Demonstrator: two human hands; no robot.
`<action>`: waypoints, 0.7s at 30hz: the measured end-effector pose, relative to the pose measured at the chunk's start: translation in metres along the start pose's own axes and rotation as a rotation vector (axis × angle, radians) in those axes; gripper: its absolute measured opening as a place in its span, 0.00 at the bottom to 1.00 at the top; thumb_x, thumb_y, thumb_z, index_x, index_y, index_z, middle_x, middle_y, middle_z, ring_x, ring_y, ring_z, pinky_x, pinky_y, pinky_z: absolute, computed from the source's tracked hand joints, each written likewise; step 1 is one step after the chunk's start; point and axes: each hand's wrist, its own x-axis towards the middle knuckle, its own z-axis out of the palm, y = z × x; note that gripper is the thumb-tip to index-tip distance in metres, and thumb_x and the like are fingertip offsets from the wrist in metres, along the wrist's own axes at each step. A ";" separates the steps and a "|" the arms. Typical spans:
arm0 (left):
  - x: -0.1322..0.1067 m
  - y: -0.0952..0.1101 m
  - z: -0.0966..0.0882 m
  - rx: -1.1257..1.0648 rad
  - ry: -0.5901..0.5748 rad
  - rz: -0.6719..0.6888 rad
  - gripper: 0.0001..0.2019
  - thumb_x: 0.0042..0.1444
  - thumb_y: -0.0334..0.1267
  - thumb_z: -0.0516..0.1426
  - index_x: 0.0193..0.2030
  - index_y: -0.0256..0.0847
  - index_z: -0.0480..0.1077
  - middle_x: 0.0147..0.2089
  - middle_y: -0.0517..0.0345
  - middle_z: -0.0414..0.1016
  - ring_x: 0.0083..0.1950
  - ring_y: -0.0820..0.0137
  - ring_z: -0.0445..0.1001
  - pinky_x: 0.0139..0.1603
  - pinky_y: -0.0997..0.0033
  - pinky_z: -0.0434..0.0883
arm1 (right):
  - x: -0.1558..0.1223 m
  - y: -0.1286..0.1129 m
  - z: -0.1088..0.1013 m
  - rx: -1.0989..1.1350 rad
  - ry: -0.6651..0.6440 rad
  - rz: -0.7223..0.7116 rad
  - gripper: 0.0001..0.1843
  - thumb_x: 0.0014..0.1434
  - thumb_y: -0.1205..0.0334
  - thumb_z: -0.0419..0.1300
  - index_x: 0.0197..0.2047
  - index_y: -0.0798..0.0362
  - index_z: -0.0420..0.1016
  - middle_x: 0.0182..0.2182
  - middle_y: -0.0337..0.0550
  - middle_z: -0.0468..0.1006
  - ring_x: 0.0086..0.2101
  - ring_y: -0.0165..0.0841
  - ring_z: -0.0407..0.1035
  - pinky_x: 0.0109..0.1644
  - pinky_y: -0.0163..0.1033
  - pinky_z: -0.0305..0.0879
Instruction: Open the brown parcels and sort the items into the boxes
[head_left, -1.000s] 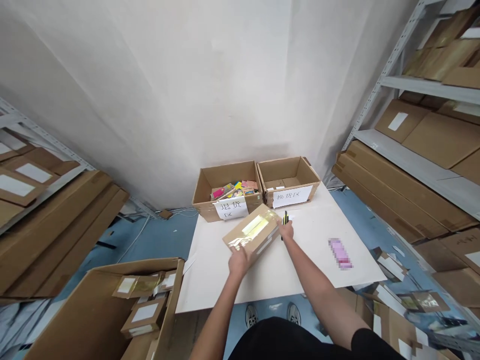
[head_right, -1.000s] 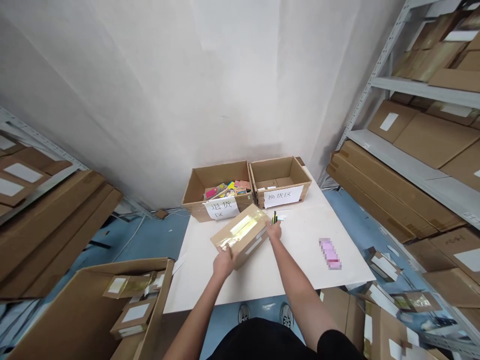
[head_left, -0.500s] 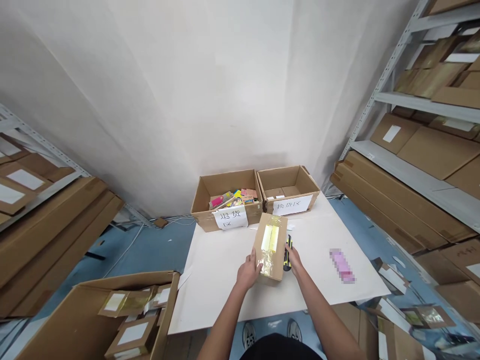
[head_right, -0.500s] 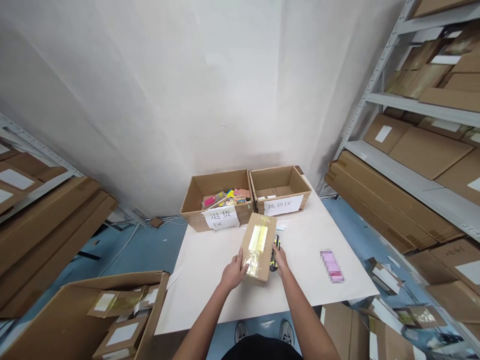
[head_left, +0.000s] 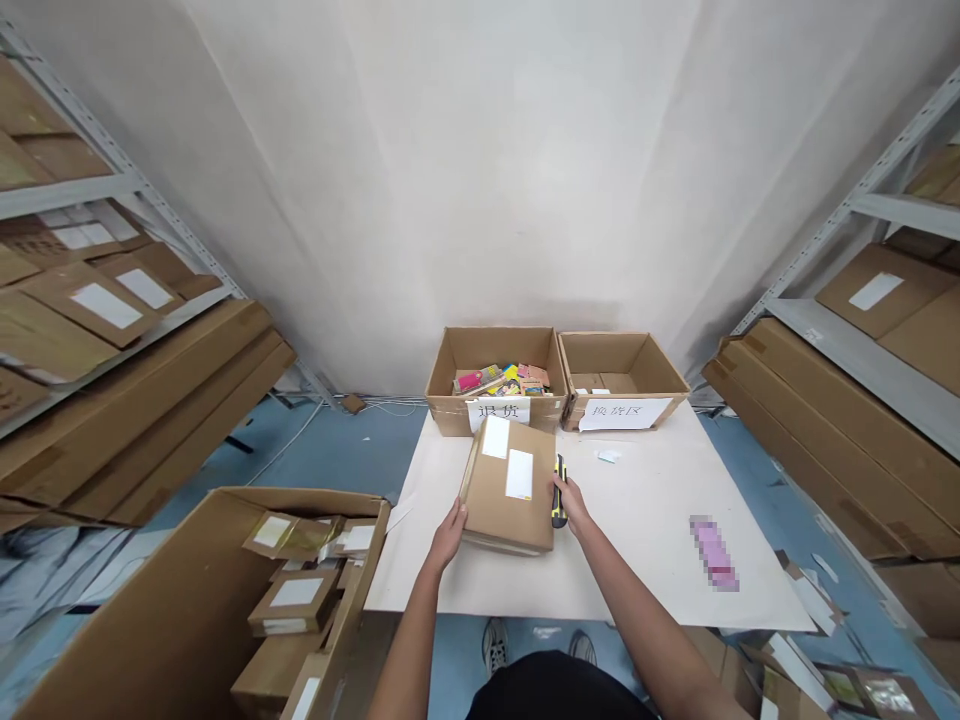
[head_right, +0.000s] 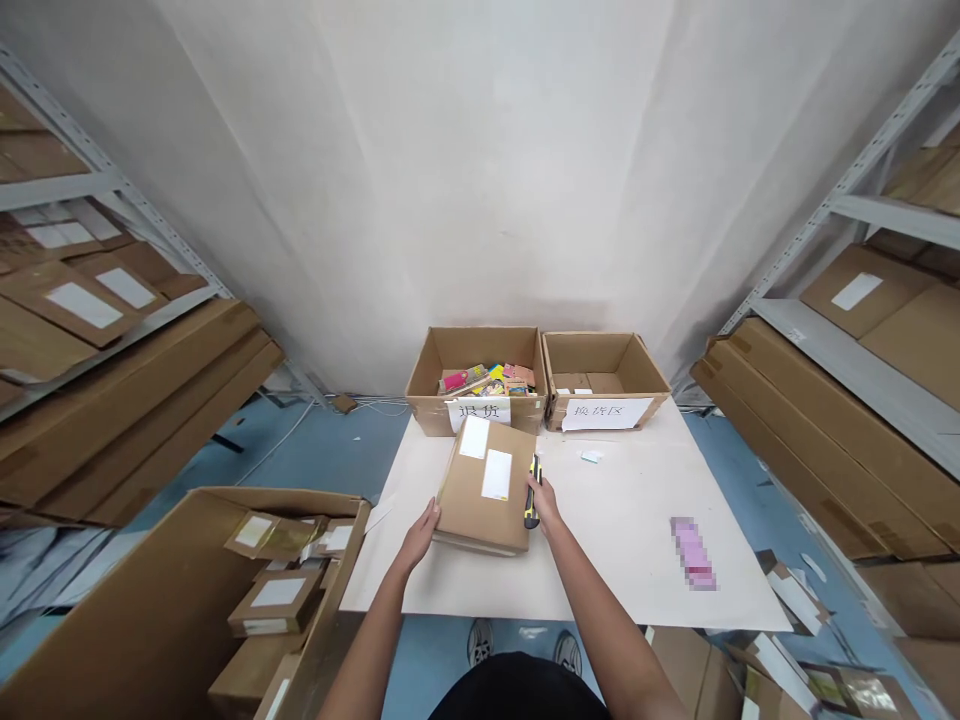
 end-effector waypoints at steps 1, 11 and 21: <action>0.001 -0.008 0.002 -0.026 -0.012 -0.070 0.34 0.69 0.53 0.48 0.75 0.33 0.58 0.76 0.44 0.61 0.77 0.59 0.60 0.76 0.61 0.58 | -0.002 0.010 0.002 -0.059 0.019 0.009 0.19 0.54 0.44 0.67 0.36 0.51 0.74 0.34 0.46 0.83 0.37 0.39 0.79 0.35 0.36 0.71; 0.007 -0.046 0.050 -0.218 -0.080 -0.040 0.31 0.62 0.61 0.55 0.60 0.40 0.76 0.62 0.46 0.79 0.67 0.53 0.74 0.69 0.56 0.69 | -0.015 0.063 -0.009 -0.151 0.038 0.076 0.26 0.47 0.38 0.68 0.37 0.51 0.76 0.38 0.47 0.84 0.43 0.43 0.78 0.46 0.40 0.71; -0.003 -0.020 0.110 -0.308 -0.290 -0.172 0.34 0.63 0.68 0.50 0.70 0.53 0.65 0.67 0.46 0.75 0.56 0.54 0.82 0.51 0.55 0.81 | -0.060 -0.023 -0.015 -0.206 -0.008 -0.197 0.30 0.48 0.32 0.70 0.40 0.50 0.80 0.37 0.42 0.82 0.44 0.42 0.75 0.48 0.40 0.69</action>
